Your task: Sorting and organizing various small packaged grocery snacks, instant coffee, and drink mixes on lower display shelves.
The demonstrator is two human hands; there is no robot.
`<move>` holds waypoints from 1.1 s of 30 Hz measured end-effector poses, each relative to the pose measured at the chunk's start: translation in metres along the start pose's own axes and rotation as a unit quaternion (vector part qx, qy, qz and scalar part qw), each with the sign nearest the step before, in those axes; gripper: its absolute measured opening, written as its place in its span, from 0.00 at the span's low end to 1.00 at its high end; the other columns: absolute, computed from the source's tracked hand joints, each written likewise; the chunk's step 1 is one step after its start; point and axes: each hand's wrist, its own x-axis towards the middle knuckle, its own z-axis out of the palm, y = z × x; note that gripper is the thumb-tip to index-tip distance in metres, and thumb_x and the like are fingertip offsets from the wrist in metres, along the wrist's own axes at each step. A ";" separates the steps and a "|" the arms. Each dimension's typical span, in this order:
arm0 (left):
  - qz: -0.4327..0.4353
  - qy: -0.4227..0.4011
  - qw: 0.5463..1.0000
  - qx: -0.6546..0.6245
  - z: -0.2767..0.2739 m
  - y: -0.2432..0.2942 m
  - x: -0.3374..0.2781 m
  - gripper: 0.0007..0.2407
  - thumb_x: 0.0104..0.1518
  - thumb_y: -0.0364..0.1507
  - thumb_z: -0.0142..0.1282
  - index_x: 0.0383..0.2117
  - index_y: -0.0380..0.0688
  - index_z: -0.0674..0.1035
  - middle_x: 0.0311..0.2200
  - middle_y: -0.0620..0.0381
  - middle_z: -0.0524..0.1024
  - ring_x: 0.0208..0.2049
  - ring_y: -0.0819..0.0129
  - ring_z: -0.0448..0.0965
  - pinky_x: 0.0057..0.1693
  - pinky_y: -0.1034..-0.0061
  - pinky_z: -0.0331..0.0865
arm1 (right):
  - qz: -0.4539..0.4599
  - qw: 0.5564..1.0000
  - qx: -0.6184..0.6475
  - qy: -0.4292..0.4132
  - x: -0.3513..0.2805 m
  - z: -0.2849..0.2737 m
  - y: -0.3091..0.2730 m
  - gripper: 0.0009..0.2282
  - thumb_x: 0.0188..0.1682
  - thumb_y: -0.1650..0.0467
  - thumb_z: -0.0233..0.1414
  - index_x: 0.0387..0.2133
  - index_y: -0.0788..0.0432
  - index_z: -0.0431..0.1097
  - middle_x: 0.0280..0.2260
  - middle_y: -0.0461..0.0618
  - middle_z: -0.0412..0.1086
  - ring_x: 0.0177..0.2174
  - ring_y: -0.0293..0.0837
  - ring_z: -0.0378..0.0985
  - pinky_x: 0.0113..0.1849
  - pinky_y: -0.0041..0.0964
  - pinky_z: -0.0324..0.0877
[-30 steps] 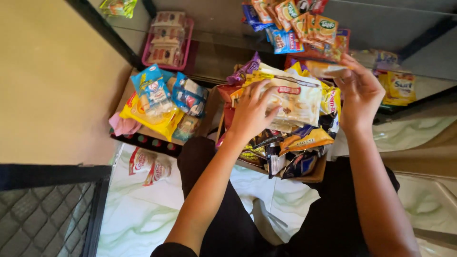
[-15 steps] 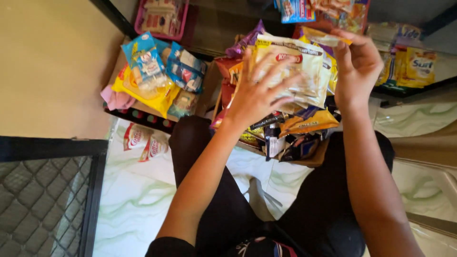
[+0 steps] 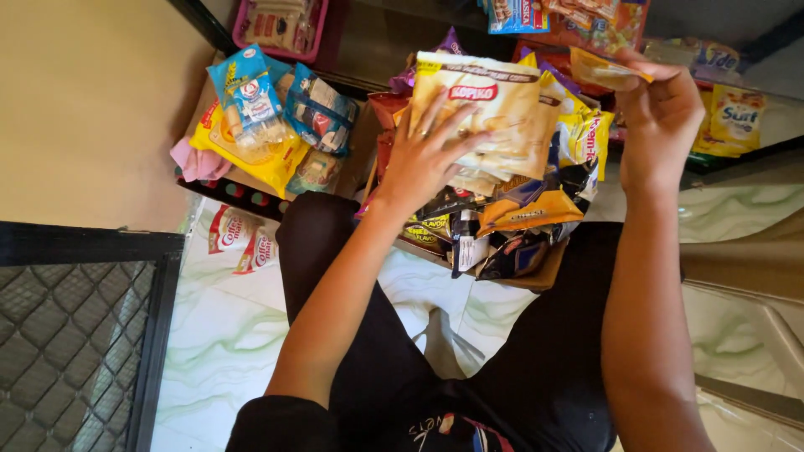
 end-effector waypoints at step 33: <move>-0.154 0.096 0.973 -0.143 -0.058 0.007 -0.007 0.20 0.71 0.35 0.50 0.69 0.58 0.66 0.69 0.52 0.63 0.75 0.51 0.57 0.77 0.36 0.42 | -0.098 0.871 -0.305 -0.372 -0.025 0.120 -0.048 0.16 0.39 0.85 0.48 0.36 0.58 0.75 0.54 0.54 0.74 0.62 0.55 0.63 0.58 0.73 0.22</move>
